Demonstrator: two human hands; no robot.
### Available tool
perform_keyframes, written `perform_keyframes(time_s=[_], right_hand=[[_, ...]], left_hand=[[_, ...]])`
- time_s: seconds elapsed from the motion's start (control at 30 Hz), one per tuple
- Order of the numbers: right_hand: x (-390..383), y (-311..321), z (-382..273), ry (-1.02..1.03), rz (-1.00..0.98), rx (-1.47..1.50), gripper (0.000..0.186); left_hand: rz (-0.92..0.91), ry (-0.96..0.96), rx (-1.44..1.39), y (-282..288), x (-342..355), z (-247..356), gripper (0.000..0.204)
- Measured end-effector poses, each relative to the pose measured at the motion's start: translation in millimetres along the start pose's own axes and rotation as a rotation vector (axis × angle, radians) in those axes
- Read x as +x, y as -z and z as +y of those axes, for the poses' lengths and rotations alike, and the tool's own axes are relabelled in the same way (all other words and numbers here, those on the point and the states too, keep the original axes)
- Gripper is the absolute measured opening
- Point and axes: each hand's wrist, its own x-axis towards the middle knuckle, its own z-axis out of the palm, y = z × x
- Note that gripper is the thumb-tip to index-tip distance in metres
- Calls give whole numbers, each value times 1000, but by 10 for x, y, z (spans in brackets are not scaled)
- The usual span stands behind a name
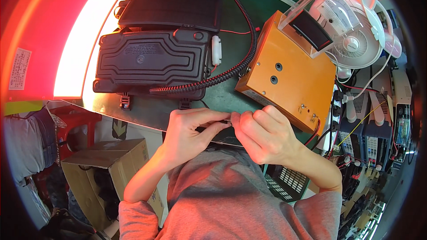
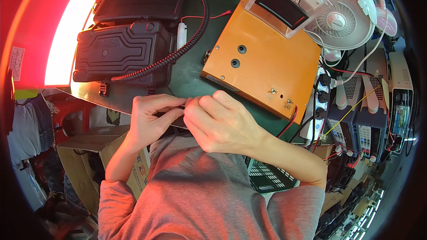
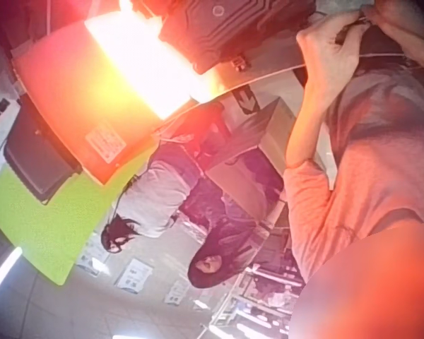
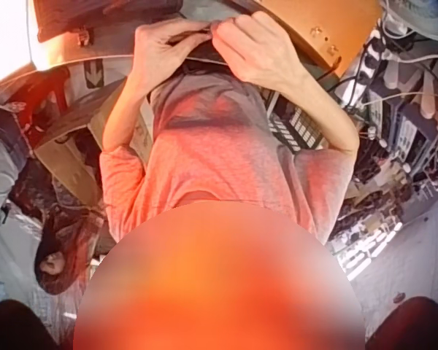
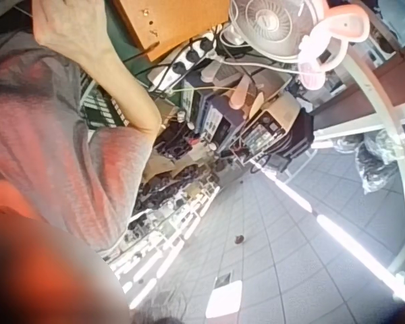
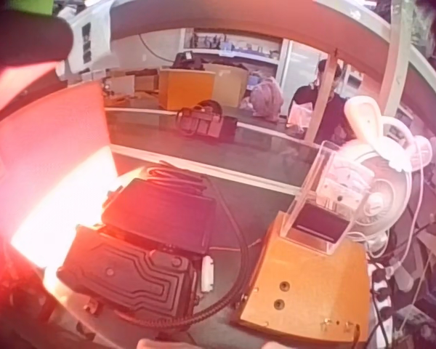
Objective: Testing electrical components and cables using diagnostic equipment at a workbench.
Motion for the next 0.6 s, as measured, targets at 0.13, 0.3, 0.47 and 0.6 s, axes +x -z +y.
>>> perform_keyframes(time_s=[0.13,0.3,0.47,0.6], right_hand=[[-50,32,29,-86,-104,128,18],[-2,411,74,-526,-117,485,46],[-381,693,-9,-580,-1,441,36],[-662,547,-266,-380,13,375,20]], left_hand=[[-90,65,51,14,21,13,18],[-156,182,23,170,89,183,28],[65,-290,403,-35,119,236,46],[230,-346,975,-359,419,295,44]])
